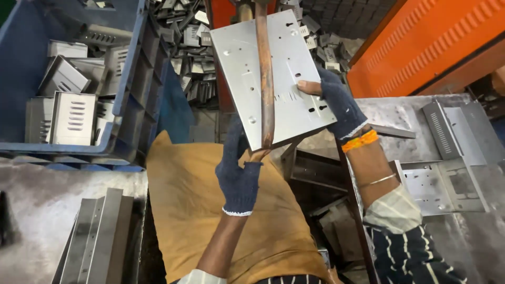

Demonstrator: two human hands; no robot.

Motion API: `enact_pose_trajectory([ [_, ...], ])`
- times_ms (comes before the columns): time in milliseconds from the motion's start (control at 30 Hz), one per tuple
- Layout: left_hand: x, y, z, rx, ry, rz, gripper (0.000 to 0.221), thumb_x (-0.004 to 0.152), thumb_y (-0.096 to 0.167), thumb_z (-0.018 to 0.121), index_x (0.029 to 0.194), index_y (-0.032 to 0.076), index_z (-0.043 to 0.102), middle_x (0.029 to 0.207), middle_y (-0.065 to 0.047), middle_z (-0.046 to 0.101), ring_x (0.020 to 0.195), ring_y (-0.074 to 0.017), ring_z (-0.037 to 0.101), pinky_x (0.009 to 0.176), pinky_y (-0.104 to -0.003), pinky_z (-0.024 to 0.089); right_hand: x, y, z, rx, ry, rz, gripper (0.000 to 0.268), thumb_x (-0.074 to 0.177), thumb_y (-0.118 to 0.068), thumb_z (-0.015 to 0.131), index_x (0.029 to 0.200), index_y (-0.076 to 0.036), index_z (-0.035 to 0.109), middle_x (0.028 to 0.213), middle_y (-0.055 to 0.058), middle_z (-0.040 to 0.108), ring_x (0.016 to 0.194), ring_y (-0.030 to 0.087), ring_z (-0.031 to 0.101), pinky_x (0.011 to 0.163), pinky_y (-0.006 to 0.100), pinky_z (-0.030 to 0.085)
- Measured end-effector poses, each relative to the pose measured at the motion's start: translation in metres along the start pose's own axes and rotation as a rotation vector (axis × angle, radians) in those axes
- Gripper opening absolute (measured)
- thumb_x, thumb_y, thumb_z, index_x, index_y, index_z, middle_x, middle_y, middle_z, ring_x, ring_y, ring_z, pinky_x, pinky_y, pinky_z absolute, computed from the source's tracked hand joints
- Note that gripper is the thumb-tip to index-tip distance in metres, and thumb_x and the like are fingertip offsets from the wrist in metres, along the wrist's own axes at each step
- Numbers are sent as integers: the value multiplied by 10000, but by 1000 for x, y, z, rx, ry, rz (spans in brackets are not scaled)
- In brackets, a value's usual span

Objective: Joining metal casing components together using a spot welding machine and a hammer.

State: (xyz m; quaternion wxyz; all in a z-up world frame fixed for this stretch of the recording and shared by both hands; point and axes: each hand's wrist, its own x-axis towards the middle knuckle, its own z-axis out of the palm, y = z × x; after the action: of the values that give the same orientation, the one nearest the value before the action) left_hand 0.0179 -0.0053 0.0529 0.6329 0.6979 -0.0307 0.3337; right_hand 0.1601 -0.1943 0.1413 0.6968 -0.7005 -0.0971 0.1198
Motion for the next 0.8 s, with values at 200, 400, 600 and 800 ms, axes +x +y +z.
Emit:
enact_pose_trajectory([
  [200, 12, 4, -15, 14, -70, -59, 742, 813, -57, 791, 1491, 71, 520, 1383, -107, 690, 1205, -206, 720, 946, -334, 615, -7, 20, -9, 84, 48, 3, 592, 888, -301, 741, 1294, 109, 611, 1021, 136, 703, 802, 192, 692, 682, 310, 579],
  [400, 26, -6, -43, -2, -173, -190, 710, 774, -64, 778, 1440, 66, 565, 1246, -90, 737, 1014, -127, 736, 748, -269, 612, -26, 10, 31, 198, 67, -35, 629, 848, -259, 697, 1371, 67, 566, 1149, 142, 715, 949, 176, 733, 786, 297, 625],
  [600, 24, -38, -58, -244, -176, -273, 647, 862, -67, 654, 1488, 63, 558, 1248, -79, 725, 966, -96, 737, 819, -272, 622, -24, 8, 46, 237, 188, 86, 602, 831, -241, 692, 1355, 32, 579, 1100, 147, 714, 897, 215, 715, 752, 350, 614],
  [800, 31, -23, -73, -102, -205, -179, 619, 853, -71, 709, 1447, 41, 574, 1303, -76, 697, 987, -105, 678, 784, -262, 593, -31, 17, 61, 333, 115, -30, 577, 893, -242, 677, 1384, 38, 560, 1167, 114, 698, 970, 171, 702, 807, 320, 597],
])
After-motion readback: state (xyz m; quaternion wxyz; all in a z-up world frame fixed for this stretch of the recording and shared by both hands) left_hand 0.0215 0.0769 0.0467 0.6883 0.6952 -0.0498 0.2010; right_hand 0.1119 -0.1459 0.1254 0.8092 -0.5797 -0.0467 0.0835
